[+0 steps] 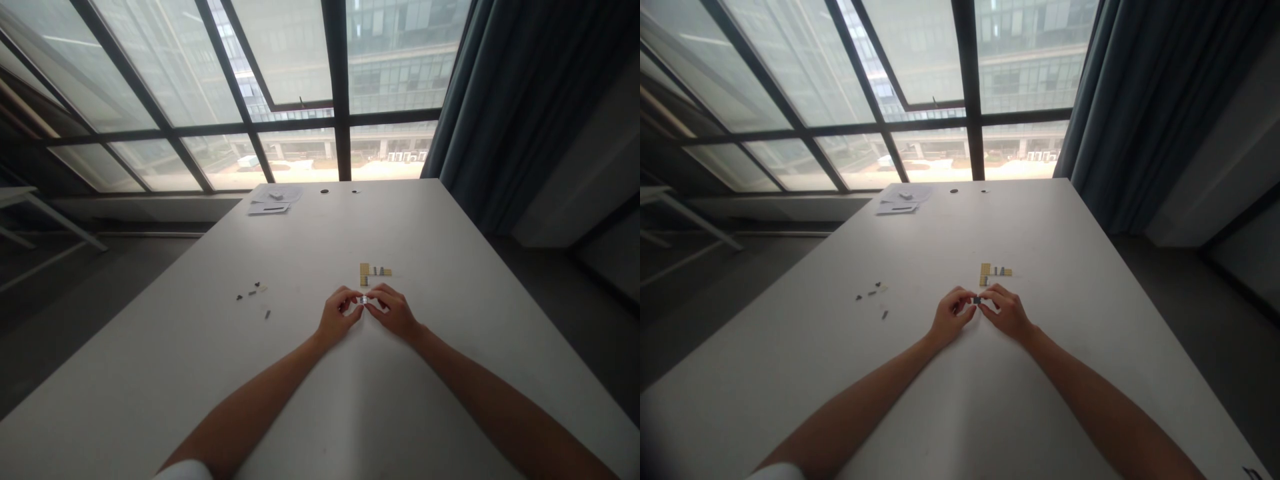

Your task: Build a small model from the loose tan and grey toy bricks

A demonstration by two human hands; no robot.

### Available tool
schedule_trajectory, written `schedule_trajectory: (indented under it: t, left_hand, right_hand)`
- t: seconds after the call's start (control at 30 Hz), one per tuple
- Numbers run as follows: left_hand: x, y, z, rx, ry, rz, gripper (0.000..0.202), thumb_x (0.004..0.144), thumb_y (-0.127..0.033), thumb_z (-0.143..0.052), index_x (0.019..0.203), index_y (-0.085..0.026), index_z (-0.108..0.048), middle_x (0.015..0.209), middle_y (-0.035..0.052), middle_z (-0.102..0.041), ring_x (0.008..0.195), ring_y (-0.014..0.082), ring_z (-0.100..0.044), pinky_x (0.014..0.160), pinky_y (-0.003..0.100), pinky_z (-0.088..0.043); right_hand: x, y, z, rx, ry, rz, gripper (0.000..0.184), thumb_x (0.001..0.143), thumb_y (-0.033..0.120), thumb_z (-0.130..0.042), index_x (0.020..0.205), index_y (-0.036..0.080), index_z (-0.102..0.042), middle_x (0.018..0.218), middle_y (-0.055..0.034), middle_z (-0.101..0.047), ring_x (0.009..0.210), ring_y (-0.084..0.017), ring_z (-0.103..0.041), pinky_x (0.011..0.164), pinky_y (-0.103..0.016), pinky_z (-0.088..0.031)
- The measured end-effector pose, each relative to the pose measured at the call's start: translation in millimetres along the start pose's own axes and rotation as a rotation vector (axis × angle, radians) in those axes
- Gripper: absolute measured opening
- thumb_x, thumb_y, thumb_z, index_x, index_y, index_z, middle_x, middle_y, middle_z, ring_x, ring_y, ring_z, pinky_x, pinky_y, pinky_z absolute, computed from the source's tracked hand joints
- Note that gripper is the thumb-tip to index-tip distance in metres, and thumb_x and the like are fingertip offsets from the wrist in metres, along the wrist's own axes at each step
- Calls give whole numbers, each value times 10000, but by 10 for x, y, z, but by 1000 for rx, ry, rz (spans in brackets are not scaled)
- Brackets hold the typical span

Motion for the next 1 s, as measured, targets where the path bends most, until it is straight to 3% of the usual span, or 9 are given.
schedule_trajectory:
  t: [0.23, 1.0]
  left_hand:
    - [0, -22, 13, 38, -20, -18, 130, 835, -243, -685, 941, -177, -722, 789, 10, -574, 624, 100, -422, 565, 222, -349]
    - [3, 3, 25, 75, -50, -39, 141, 828, -246, -703, 954, -190, -738, 777, 12, -583, 629, 106, -440, 569, 226, -366]
  right_hand:
    - [8, 48, -1, 11, 30, 9, 153, 890, 204, -618, 1031, 215, -675, 891, -35, -646, 601, -107, -469, 574, -249, -439]
    - [8, 10, -8, 22, 23, -13, 126, 910, 219, -596, 1005, 216, -678, 878, -37, -644, 602, -109, -485, 558, -247, -438]
Point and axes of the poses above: each hand's wrist, its own x-axis towards the middle knuckle, its own z-axis out of the back of the hand, y = z × x, the point moved 6 cm from there along x, towards the middle knuckle
